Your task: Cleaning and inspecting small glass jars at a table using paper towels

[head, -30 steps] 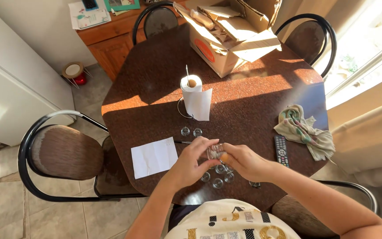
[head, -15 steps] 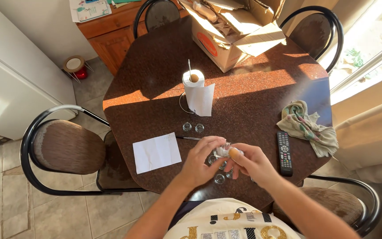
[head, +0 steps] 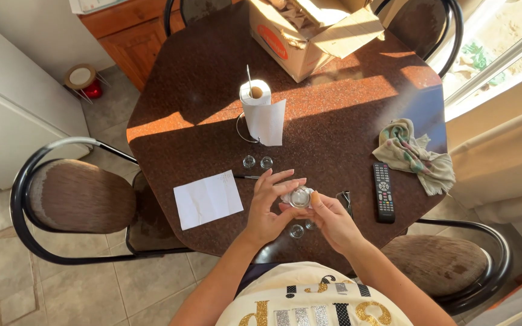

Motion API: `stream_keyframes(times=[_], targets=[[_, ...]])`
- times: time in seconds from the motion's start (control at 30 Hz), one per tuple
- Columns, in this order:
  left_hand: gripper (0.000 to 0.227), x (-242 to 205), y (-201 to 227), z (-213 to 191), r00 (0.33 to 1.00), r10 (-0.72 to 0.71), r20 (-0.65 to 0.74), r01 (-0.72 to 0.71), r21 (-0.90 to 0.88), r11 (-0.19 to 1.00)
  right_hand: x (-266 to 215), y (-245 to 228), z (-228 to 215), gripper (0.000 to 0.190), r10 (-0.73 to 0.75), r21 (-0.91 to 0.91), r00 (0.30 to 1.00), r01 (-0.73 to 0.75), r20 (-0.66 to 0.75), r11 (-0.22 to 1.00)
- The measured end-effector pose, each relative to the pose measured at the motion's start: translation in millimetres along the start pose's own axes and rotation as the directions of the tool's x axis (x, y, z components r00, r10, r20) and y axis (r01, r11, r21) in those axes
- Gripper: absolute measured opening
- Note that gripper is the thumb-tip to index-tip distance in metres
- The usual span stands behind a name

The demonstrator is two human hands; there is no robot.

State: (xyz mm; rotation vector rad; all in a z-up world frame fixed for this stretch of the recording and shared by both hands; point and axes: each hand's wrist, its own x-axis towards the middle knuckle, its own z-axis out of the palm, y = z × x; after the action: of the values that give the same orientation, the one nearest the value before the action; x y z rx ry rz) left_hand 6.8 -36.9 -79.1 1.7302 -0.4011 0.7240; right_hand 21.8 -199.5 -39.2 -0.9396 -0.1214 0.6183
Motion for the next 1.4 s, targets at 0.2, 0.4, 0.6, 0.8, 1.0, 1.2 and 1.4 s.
stream_keyframes(times=[0.2,0.4,0.6,0.8,1.0,1.2,1.4], targets=[[0.049,-76.7,-111.1,-22.7,0.877,-0.445,-0.181,0.457,0.029,0.889,-5.1,20.1,-94.3,0.036,-0.202,-0.53,0.943,0.033,-0.264,0.848],[0.049,-164.4,-248.6,-4.6,0.791,-0.57,-0.222,0.611,0.319,0.724,-25.9,16.3,-112.2,0.039,-0.14,-0.411,0.877,-0.071,-0.46,0.909],[0.056,-166.3,-298.1,2.1,0.836,-0.449,-0.315,0.545,0.569,0.616,-35.9,23.8,-111.9,0.039,-0.136,-0.407,0.865,-0.084,-0.484,0.909],[0.055,-166.0,-244.5,49.7,0.862,-0.458,-0.216,0.504,0.456,0.733,-40.9,38.9,-143.0,0.037,-0.147,-0.384,0.824,-0.091,-0.548,0.919],[0.055,-178.6,-252.8,70.8,0.674,-0.728,0.123,0.509,0.637,0.579,-32.8,42.3,-132.7,0.035,-0.135,-0.386,0.832,-0.101,-0.539,0.917],[0.046,-118.4,-184.7,46.6,0.707,-0.705,0.058,0.648,0.347,0.678,-11.3,59.8,-126.5,0.027,-0.214,-0.49,0.887,-0.015,-0.409,0.871],[0.052,-42.6,-86.1,16.5,0.677,-0.645,0.353,0.735,-0.3,0.608,19.3,13.6,-74.3,0.027,-0.573,-0.795,0.76,0.535,0.306,0.286]])
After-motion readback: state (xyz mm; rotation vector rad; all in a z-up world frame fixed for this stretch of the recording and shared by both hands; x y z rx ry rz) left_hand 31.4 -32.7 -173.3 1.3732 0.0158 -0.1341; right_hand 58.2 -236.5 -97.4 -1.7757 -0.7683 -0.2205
